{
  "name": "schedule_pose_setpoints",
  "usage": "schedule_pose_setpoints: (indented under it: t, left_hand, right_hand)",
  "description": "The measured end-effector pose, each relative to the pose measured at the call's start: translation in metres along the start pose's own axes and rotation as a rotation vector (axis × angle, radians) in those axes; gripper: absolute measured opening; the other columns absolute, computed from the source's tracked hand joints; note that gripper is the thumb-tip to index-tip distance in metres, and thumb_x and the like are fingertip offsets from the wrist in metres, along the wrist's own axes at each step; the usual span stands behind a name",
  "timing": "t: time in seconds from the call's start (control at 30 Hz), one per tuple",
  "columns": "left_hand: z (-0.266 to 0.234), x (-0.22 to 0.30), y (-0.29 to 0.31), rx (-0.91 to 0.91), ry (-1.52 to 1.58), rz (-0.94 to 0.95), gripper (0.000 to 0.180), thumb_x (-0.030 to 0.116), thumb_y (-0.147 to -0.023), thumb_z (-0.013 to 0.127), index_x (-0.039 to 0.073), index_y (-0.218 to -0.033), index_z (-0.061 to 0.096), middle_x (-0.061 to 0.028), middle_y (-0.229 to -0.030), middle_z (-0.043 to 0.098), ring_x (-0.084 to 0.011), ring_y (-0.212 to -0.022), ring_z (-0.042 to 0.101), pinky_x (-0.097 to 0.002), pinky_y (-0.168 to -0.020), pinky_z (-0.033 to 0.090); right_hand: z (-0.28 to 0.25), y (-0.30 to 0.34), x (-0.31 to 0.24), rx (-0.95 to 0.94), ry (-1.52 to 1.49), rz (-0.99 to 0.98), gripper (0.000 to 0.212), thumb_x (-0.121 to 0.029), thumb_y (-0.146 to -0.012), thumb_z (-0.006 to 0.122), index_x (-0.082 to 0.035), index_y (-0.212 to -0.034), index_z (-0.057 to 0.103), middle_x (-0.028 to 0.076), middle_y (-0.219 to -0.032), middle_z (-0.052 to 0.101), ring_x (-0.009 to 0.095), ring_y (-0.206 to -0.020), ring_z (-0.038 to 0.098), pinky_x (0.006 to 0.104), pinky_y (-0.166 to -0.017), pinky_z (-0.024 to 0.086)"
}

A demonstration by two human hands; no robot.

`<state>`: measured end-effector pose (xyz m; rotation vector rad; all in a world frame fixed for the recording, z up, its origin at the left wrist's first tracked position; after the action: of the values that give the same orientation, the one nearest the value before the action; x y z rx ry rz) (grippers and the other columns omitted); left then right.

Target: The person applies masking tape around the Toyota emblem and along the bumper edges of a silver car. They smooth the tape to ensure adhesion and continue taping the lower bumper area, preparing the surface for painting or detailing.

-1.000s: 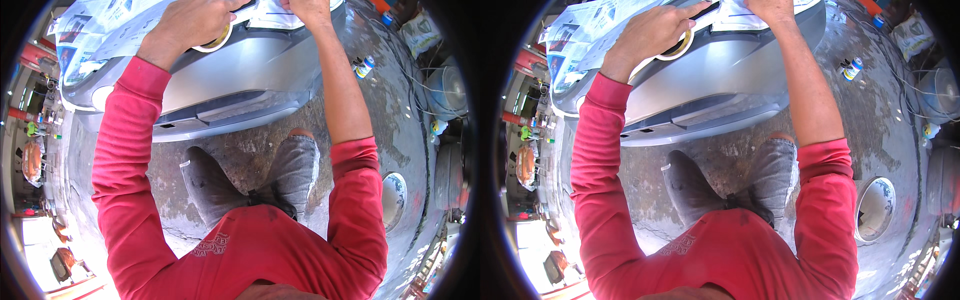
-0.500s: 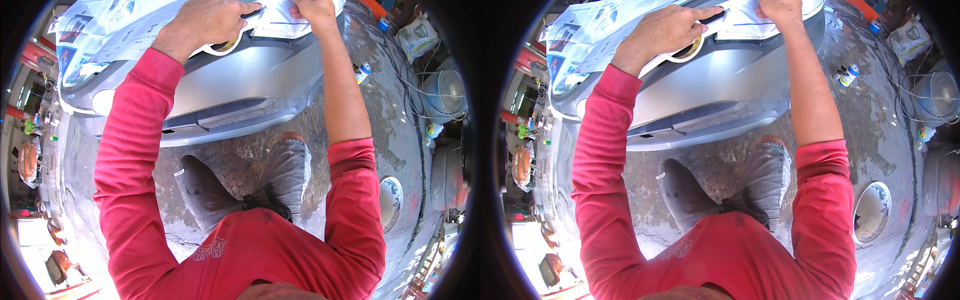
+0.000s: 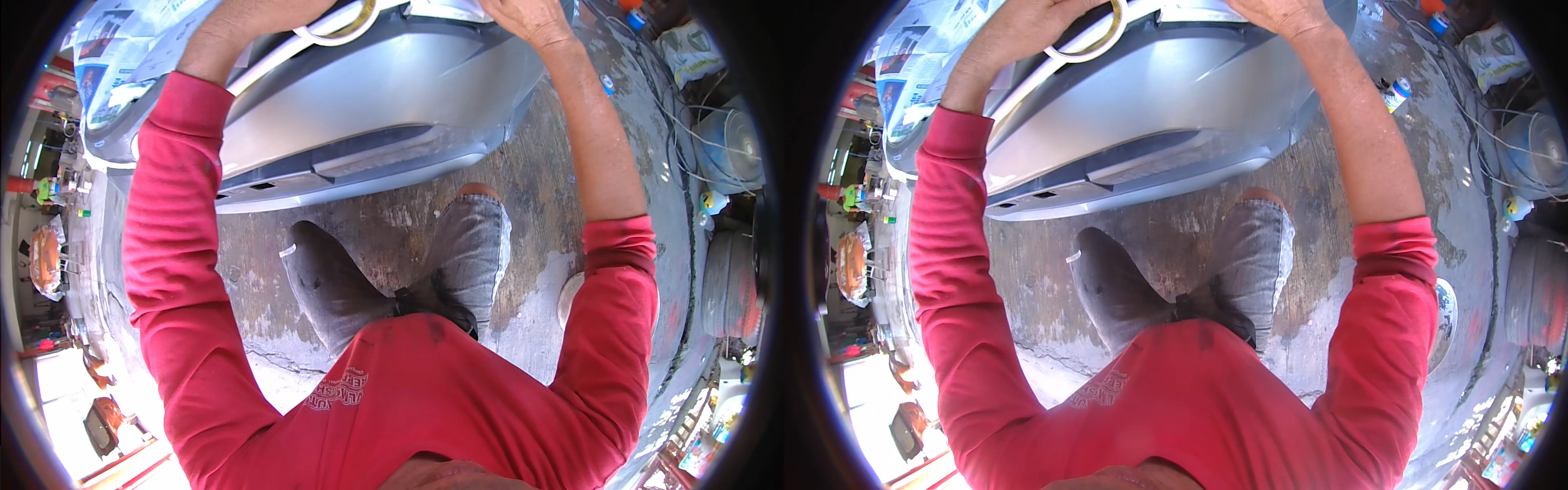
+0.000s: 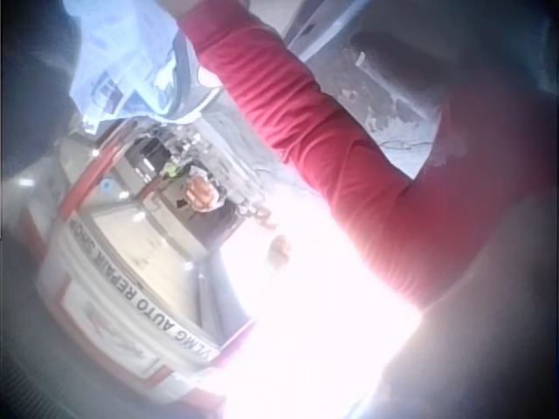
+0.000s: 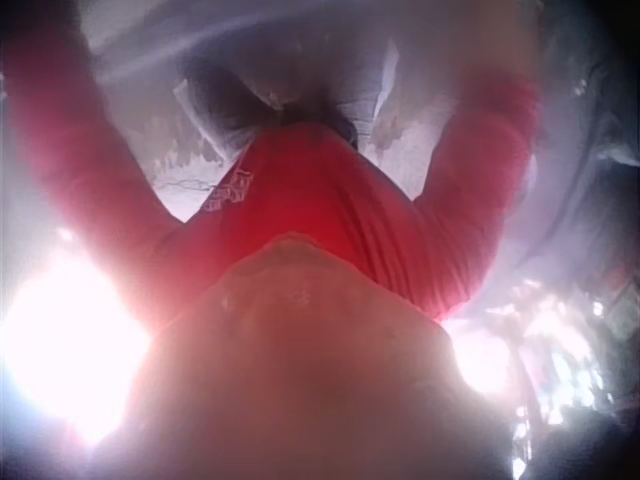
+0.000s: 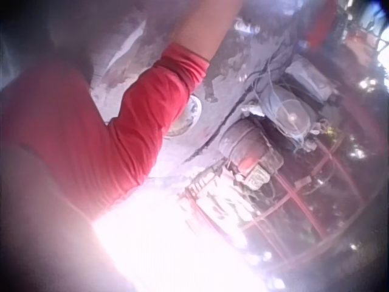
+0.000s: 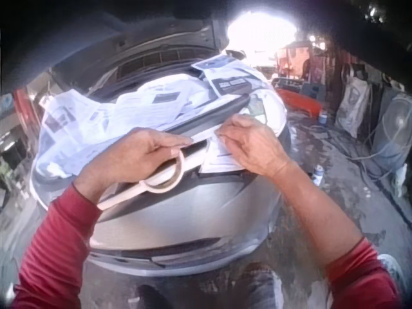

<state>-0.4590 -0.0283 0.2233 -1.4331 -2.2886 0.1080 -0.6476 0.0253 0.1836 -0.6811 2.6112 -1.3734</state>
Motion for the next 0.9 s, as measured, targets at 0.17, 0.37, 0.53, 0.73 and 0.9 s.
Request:
schedule_pose_setpoints:
  t: [0.17,0.37,0.53,0.73,0.9]
  left_hand:
    - [0.013,0.017,-0.022,-0.056,-0.347,0.241,0.038,0.010,-0.096,0.058,0.000,-0.129,0.075,-0.0282,-0.106,0.076,-0.0443,-0.097,0.075,-0.0481,-0.089,0.058]
    - [0.016,0.022,-0.019,-0.219,-0.534,0.014,0.036,0.012,-0.094,0.056,0.008,-0.122,0.079,-0.0266,-0.097,0.076,-0.0434,-0.094,0.075,-0.0512,-0.087,0.057]
    - [0.011,0.024,-0.019,-0.269,-0.512,-0.026,0.035,0.012,-0.092,0.055,0.007,-0.117,0.079,-0.0261,-0.097,0.077,-0.0433,-0.095,0.075,-0.0517,-0.088,0.057]
    - [0.020,0.028,-0.021,-0.235,-0.536,-0.008,0.032,0.011,-0.090,0.055,0.003,-0.109,0.079,-0.0256,-0.094,0.077,-0.0434,-0.092,0.076,-0.0519,-0.088,0.058]
    - [0.022,0.028,-0.030,-0.252,-0.586,0.020,0.028,0.011,-0.089,0.057,0.003,-0.102,0.080,-0.0249,-0.093,0.077,-0.0424,-0.091,0.076,-0.0512,-0.085,0.058]
  right_hand:
    - [-0.018,0.003,-0.002,-0.105,0.126,-0.031,0.029,-0.021,-0.099,0.066,-0.012,-0.123,0.079,0.012,-0.115,0.068,0.032,-0.101,0.069,0.0419,-0.088,0.058]
    - [0.003,-0.005,-0.016,-0.215,0.195,-0.127,0.028,-0.025,-0.096,0.071,-0.018,-0.121,0.081,0.012,-0.109,0.063,0.030,-0.099,0.068,0.0424,-0.086,0.058]
    - [0.001,-0.016,-0.029,-0.203,0.278,-0.254,0.028,-0.024,-0.094,0.073,-0.017,-0.121,0.080,0.013,-0.105,0.058,0.032,-0.096,0.067,0.0430,-0.084,0.059]
    - [0.008,-0.010,-0.024,-0.278,0.285,-0.135,0.029,-0.023,-0.095,0.072,-0.016,-0.122,0.079,0.014,-0.105,0.058,0.032,-0.099,0.067,0.0445,-0.087,0.059]
    - [0.006,-0.016,-0.031,-0.248,0.309,-0.103,0.028,-0.023,-0.097,0.069,-0.014,-0.122,0.079,0.017,-0.110,0.062,0.033,-0.102,0.068,0.0450,-0.090,0.059]
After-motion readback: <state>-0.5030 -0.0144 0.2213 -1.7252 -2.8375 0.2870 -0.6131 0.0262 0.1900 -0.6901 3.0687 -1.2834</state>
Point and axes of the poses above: each hand's wrist, its own y-axis away from the middle knuckle, its own z-axis out of the palm, x = y × z, the point moved 8 cm from there along -y, towards the middle knuckle
